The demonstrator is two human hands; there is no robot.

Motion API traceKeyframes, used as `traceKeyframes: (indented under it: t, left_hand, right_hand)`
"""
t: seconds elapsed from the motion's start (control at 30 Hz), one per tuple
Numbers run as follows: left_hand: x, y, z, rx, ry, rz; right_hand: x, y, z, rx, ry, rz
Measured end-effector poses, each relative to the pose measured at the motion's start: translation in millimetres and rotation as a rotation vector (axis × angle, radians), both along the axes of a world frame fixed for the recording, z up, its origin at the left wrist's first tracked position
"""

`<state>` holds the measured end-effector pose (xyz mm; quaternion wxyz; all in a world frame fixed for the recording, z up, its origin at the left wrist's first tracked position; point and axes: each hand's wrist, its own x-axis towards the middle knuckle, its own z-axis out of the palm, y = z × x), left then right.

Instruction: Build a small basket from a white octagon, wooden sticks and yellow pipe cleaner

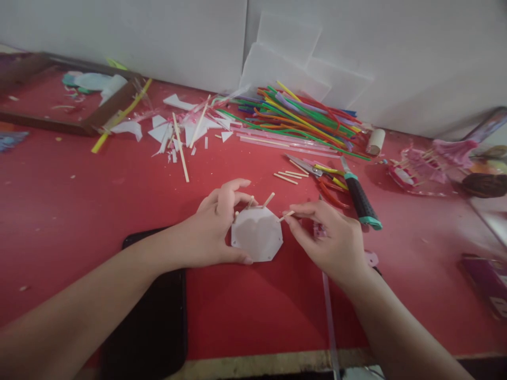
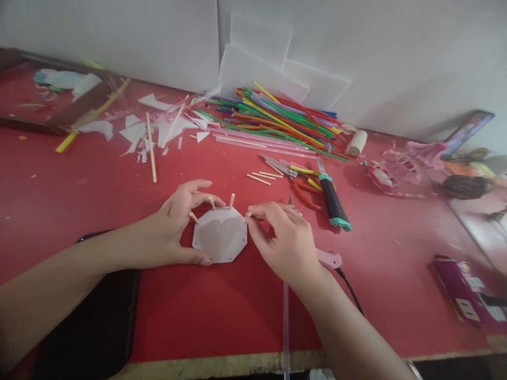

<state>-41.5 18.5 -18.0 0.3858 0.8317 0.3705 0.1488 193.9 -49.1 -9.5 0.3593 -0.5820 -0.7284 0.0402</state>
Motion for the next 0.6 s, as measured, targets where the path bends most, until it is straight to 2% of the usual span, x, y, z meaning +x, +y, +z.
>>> traceKeyframes:
  t: [0.6]
  left_hand:
    - [-0.2,-1.4,0.3,-0.019,0.02,0.009]
  right_hand:
    - [0.6,3.2,3.3,-0.007,-0.065,0.01]
